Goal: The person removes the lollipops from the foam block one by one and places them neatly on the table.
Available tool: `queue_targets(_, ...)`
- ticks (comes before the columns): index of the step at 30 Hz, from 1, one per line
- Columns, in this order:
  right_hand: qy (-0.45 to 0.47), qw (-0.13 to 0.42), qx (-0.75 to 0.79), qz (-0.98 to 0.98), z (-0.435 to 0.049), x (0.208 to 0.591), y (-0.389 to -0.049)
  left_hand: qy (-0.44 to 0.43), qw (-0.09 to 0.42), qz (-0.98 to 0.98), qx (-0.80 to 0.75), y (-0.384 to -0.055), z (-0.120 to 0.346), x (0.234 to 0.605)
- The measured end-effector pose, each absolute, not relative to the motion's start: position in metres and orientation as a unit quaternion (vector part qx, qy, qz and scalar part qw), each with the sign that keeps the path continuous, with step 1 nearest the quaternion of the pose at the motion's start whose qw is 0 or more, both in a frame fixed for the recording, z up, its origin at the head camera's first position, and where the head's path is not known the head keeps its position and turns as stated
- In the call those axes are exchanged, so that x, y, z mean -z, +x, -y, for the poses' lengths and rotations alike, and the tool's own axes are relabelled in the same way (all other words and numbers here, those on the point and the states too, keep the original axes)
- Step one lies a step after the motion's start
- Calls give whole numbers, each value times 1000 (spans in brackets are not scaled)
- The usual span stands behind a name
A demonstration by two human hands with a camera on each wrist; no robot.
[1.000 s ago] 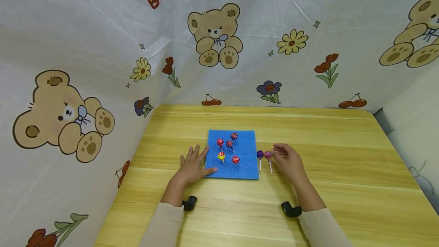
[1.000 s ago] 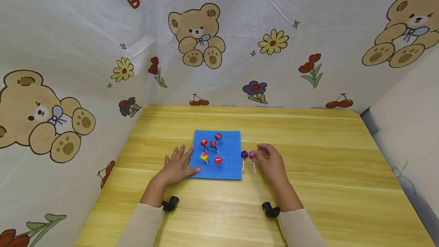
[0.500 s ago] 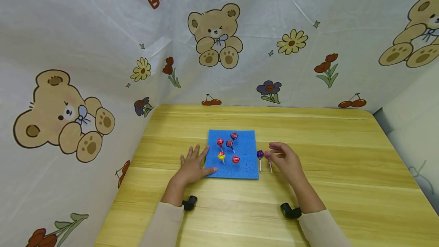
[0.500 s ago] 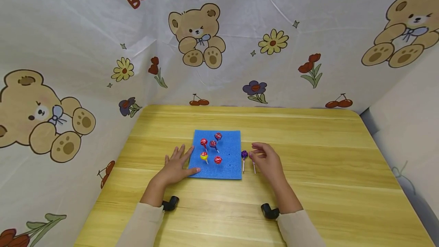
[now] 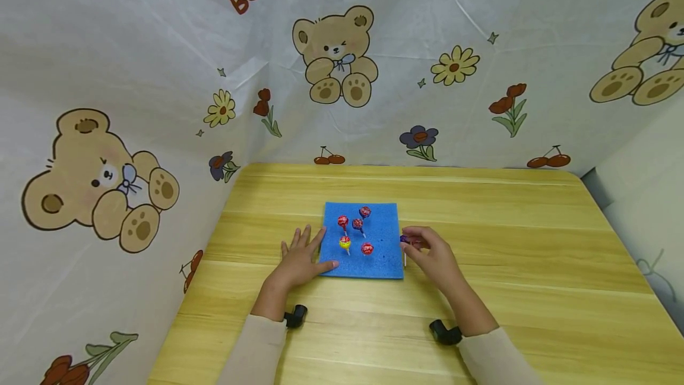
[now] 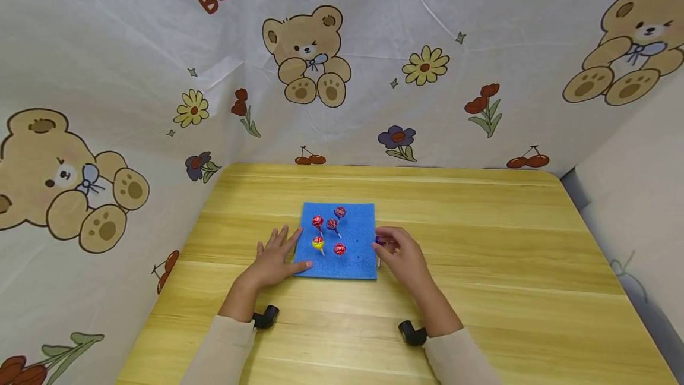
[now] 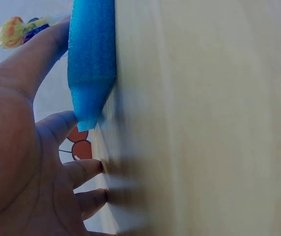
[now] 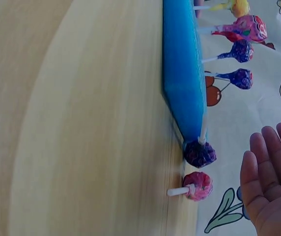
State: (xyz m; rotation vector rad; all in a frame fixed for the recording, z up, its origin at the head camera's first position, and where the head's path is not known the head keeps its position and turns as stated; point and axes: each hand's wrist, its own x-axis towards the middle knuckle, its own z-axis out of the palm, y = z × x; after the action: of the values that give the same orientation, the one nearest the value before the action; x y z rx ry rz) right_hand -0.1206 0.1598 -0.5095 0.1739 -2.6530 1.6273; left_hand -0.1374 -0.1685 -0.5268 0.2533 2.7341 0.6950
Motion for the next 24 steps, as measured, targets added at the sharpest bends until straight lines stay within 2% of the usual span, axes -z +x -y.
queue_targets(24, 135, -17, -518, 844, -121, 507, -113, 89, 149, -954, -243, -136, 168, 524)
